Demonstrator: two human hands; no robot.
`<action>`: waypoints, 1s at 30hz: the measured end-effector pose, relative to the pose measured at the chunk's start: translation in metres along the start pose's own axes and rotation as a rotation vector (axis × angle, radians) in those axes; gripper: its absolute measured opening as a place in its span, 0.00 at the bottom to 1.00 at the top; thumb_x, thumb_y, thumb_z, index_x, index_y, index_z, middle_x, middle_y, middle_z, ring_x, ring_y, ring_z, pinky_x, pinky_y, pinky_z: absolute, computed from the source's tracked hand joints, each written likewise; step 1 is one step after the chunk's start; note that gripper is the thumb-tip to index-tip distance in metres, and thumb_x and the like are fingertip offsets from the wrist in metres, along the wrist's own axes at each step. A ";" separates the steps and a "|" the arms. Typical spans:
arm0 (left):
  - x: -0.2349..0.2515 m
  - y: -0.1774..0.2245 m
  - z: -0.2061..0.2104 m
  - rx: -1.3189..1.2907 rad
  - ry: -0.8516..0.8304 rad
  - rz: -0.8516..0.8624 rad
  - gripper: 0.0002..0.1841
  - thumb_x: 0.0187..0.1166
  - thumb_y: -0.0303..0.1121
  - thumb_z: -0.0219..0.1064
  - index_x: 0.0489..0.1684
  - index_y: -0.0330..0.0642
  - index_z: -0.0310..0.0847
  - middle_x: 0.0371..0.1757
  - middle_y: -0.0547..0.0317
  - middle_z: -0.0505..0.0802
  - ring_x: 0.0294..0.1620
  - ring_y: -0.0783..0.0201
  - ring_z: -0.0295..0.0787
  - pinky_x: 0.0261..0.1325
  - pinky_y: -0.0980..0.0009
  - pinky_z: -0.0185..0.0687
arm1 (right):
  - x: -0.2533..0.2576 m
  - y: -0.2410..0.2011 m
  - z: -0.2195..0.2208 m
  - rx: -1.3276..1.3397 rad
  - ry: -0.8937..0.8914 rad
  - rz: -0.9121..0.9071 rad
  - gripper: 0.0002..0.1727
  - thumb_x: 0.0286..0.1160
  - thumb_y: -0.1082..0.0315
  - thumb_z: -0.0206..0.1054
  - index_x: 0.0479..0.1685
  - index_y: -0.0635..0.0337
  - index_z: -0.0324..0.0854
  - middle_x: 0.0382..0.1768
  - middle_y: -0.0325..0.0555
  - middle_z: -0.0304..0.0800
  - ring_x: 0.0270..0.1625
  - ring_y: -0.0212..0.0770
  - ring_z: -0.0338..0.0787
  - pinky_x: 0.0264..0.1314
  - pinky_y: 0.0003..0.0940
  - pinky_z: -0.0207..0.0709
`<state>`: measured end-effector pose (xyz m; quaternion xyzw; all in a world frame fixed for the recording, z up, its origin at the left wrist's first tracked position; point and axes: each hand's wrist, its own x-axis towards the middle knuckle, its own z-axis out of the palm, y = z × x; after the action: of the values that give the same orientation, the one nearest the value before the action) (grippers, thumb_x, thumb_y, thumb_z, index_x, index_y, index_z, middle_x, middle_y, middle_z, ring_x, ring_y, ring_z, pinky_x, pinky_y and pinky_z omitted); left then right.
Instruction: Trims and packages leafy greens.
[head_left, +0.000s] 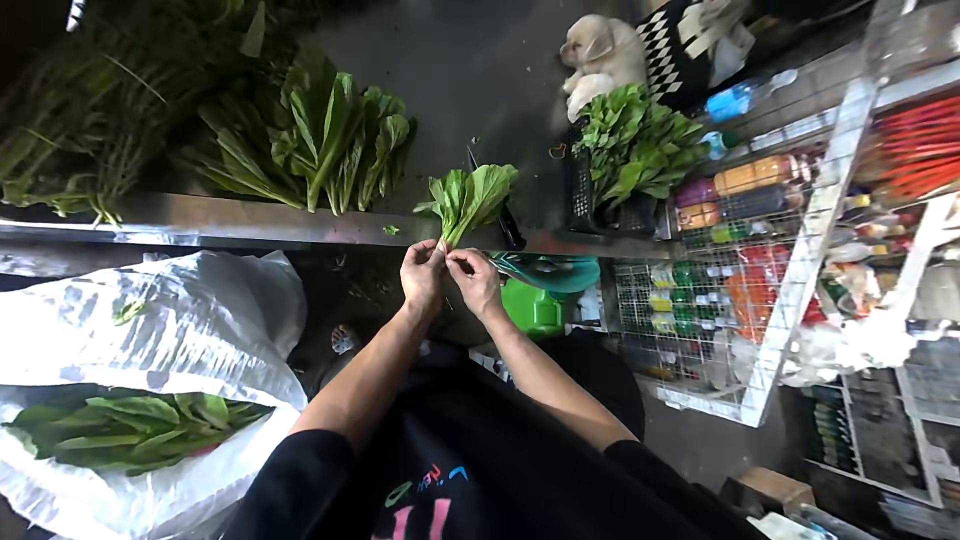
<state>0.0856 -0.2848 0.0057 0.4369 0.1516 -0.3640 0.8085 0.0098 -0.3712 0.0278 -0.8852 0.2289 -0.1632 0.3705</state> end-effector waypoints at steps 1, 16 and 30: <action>0.002 -0.002 0.000 0.007 0.002 -0.002 0.15 0.79 0.30 0.73 0.59 0.39 0.79 0.44 0.52 0.91 0.42 0.61 0.91 0.49 0.62 0.90 | 0.000 0.001 0.004 -0.002 0.025 0.004 0.07 0.76 0.71 0.73 0.48 0.61 0.91 0.51 0.49 0.93 0.53 0.39 0.93 0.60 0.37 0.88; 0.010 -0.014 -0.028 0.461 -0.065 0.031 0.20 0.74 0.39 0.79 0.60 0.43 0.82 0.48 0.51 0.93 0.45 0.56 0.93 0.50 0.54 0.92 | 0.021 -0.005 0.007 0.377 -0.079 0.796 0.39 0.79 0.30 0.59 0.70 0.57 0.78 0.54 0.55 0.90 0.49 0.48 0.92 0.53 0.51 0.87; 0.006 0.008 -0.033 0.893 -0.230 0.787 0.06 0.74 0.30 0.77 0.43 0.54 0.95 0.63 0.54 0.84 0.64 0.60 0.82 0.67 0.62 0.81 | 0.051 -0.033 0.008 0.960 -0.041 1.027 0.23 0.87 0.46 0.60 0.63 0.55 0.80 0.49 0.46 0.90 0.48 0.41 0.90 0.51 0.41 0.86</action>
<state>0.0973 -0.2574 -0.0121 0.7151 -0.2769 -0.1112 0.6321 0.0660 -0.3727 0.0524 -0.4069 0.5136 -0.0341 0.7546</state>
